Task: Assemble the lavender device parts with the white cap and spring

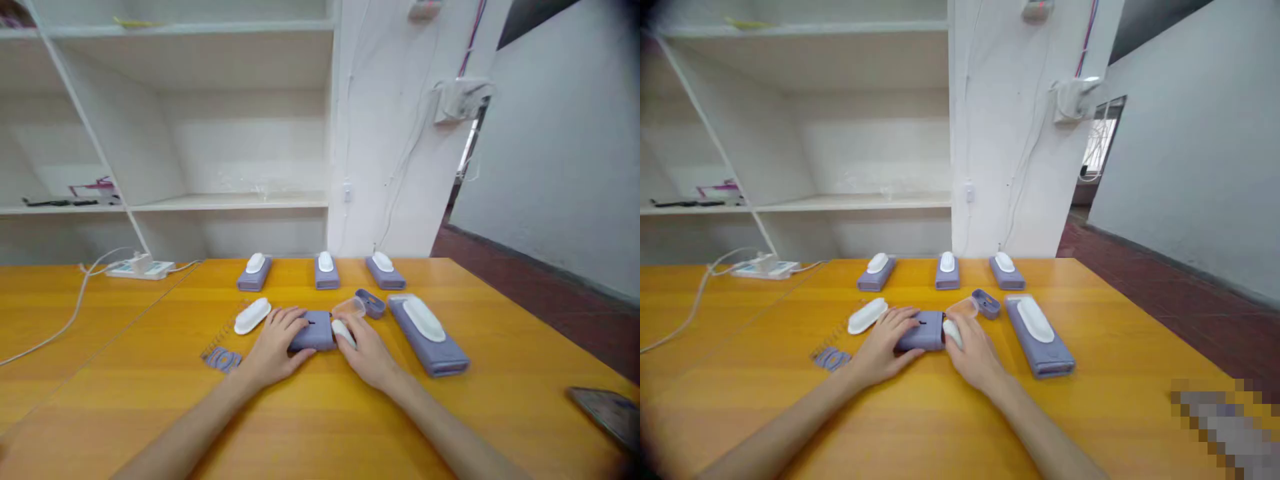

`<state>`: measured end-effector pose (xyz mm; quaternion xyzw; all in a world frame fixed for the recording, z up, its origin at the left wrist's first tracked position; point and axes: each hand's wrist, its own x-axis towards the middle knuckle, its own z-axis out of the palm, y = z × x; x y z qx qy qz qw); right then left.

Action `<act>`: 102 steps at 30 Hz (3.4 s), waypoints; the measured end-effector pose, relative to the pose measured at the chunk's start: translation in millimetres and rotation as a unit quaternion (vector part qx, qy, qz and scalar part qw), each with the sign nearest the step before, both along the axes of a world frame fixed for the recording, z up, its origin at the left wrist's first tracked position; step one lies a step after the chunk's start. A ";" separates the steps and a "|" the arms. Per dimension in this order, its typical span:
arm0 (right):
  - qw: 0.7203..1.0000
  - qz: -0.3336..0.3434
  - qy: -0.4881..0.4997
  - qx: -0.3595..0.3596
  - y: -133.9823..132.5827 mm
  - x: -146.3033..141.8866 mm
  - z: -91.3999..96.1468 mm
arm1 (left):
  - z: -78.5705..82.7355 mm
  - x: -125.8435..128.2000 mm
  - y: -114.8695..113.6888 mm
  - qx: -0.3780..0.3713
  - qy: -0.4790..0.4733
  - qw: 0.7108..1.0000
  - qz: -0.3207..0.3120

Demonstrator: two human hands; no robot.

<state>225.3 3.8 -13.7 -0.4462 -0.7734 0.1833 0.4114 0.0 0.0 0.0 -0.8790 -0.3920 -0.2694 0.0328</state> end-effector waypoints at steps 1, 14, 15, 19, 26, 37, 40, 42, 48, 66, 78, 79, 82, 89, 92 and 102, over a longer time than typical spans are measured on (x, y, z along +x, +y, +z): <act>0.999 -0.015 0.025 -0.019 2.5 1.1 -1.5 | 0.6 0.8 0.5 0.001 -0.001 1.000 0.001; 0.972 0.052 0.190 -0.129 13.8 -0.2 -11.6 | 6.9 5.6 -2.6 0.017 0.011 1.000 -0.017; 0.971 0.061 0.188 -0.133 12.9 -0.9 -11.5 | 6.6 6.0 -2.6 0.024 0.012 1.000 -0.014; 0.966 0.088 0.208 -0.126 9.9 -2.1 -10.3 | 4.9 8.6 -2.3 0.043 0.014 0.999 0.012; 0.968 0.073 0.196 -0.140 12.0 3.4 -6.4 | 4.2 12.5 0.9 0.029 0.013 0.999 0.025; 0.958 0.087 0.231 -0.149 17.2 6.4 -2.9 | 5.3 16.3 10.2 0.020 -0.038 0.999 -0.010; 0.964 0.084 0.208 -0.142 19.5 6.5 -8.5 | 5.4 17.2 11.5 0.017 -0.052 0.998 -0.013; 0.967 0.077 0.199 -0.139 20.0 6.9 -10.2 | 5.6 18.5 12.6 0.015 -0.059 0.998 -0.014; 0.977 0.072 0.170 -0.105 10.0 3.0 -1.3 | 5.1 20.2 15.1 0.008 -0.099 0.995 -0.014; 0.998 0.052 0.031 0.021 -1.1 6.7 8.7 | -0.9 15.1 13.8 0.008 -0.132 0.990 -0.040; 1.000 0.022 0.012 0.003 2.1 2.9 -0.9 | 0.1 14.6 11.8 0.017 -0.124 0.991 -0.039; 1.000 0.013 0.011 0.004 2.1 2.1 -0.9 | 0.1 14.8 11.7 0.018 -0.126 0.991 -0.039; 1.000 -0.004 0.000 0.011 1.9 1.2 -0.8 | 0.3 15.3 11.6 0.021 -0.126 0.991 -0.039; 1.000 -0.009 -0.027 0.003 -1.5 3.7 3.8 | -1.3 15.1 11.5 0.024 -0.107 0.993 -0.039; 0.999 -0.015 -0.039 0.000 -2.8 3.4 6.9 | -2.0 15.5 11.1 0.025 -0.105 0.993 -0.036; 0.998 0.006 -0.050 0.043 0.2 9.4 -0.5 | -2.1 15.4 10.3 0.081 -0.045 0.996 -0.003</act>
